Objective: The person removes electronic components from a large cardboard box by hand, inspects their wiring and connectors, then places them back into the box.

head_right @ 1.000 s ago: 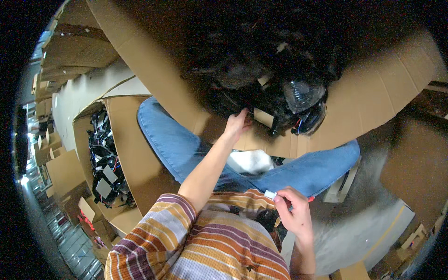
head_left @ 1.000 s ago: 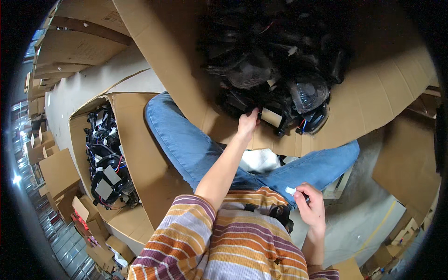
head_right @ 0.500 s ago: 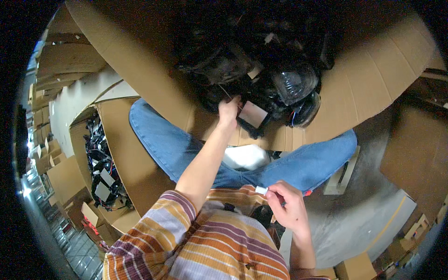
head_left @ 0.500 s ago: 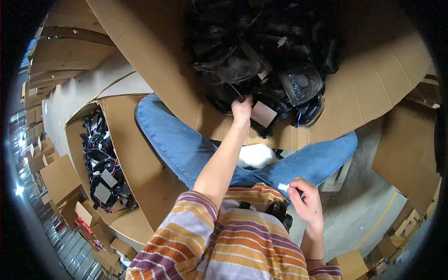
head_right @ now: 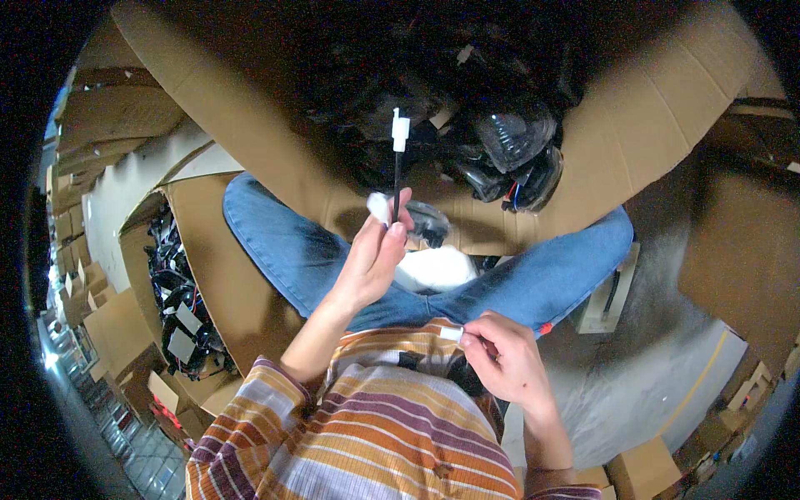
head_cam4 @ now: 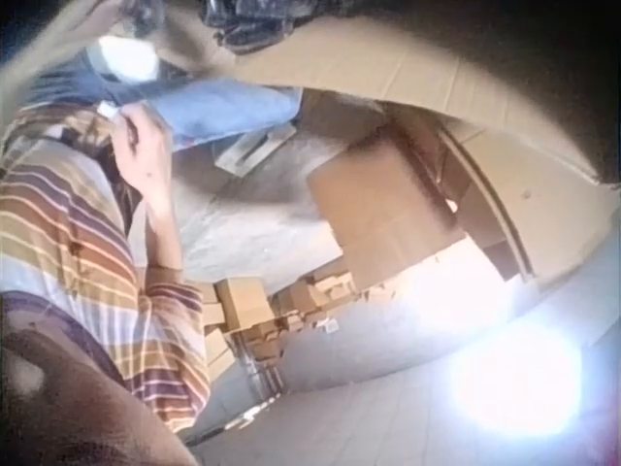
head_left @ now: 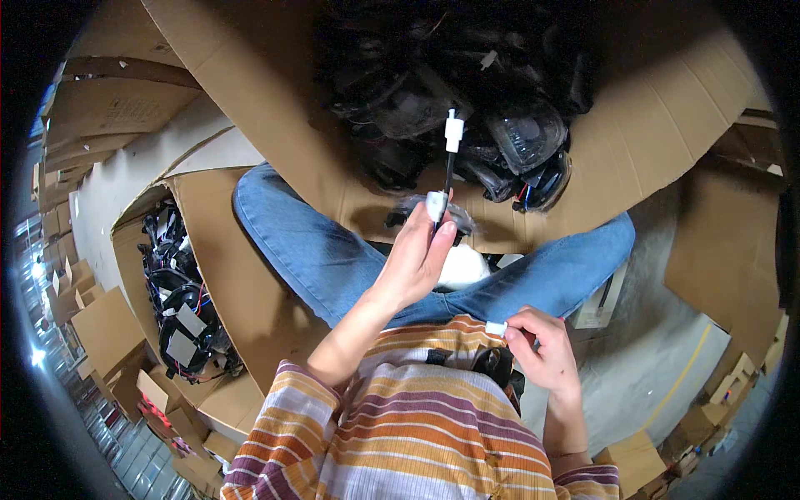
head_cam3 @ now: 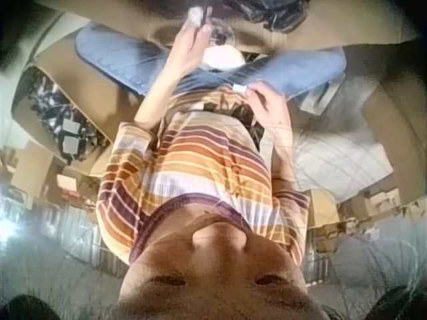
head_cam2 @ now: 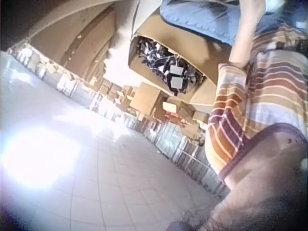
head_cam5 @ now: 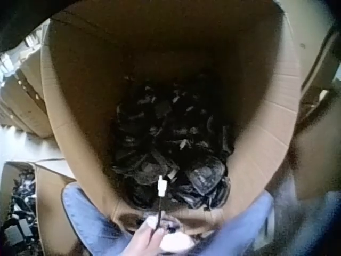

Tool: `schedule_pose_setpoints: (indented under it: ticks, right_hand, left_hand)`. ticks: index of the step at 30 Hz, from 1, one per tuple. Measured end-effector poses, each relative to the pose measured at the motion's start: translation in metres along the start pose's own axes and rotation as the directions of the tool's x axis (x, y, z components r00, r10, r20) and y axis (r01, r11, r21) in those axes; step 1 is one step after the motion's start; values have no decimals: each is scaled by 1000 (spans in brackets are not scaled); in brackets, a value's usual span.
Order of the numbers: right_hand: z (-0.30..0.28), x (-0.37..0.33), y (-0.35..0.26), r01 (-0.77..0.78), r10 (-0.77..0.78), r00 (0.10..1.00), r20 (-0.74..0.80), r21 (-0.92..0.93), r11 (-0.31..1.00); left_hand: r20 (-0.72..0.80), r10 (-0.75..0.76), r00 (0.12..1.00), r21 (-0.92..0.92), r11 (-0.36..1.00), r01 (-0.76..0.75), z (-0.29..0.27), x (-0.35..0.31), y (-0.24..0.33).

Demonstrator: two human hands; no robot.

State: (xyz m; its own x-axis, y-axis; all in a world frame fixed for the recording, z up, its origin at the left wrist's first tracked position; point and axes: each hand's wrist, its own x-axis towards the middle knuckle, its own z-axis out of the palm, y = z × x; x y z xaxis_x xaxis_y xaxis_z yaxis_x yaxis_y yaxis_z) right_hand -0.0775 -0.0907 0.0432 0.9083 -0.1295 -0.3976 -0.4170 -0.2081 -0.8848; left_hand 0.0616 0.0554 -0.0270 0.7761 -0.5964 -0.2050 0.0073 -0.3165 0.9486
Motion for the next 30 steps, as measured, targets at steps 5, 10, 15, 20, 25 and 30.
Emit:
schedule_pose_setpoints:
  ticks: [5, 10, 15, 20, 25, 30]
  right_hand:
    - [-1, 0, -4, 66, -66, 998, 5, 13, 998]
    - [-3, -1, -12, 64, -63, 997, -44, 23, 998]
    - [-17, -6, -13, 87, -88, 994, -63, -5, 996]
    - [-52, -22, -1, 53, -52, 984, -173, 3, 999]
    - [-44, -12, -5, 183, -192, 976, 106, 87, 979]
    - [-33, -8, 0, 212, -236, 953, 188, 139, 967]
  left_hand:
    - [200, 69, 977, 50, 995, -81, -14, -9, 17]
    - [315, 291, 904, 348, 851, -395, -14, -17, 21]
    - [454, 218, 864, 397, 818, -415, -15, -24, 30]
    - [670, 234, 705, 202, 856, -476, -17, -26, 35]
    - [842, 327, 429, -256, 942, -215, -15, -25, 32]
    - [858, 410, 311, -412, 909, -63, -6, -22, 31]
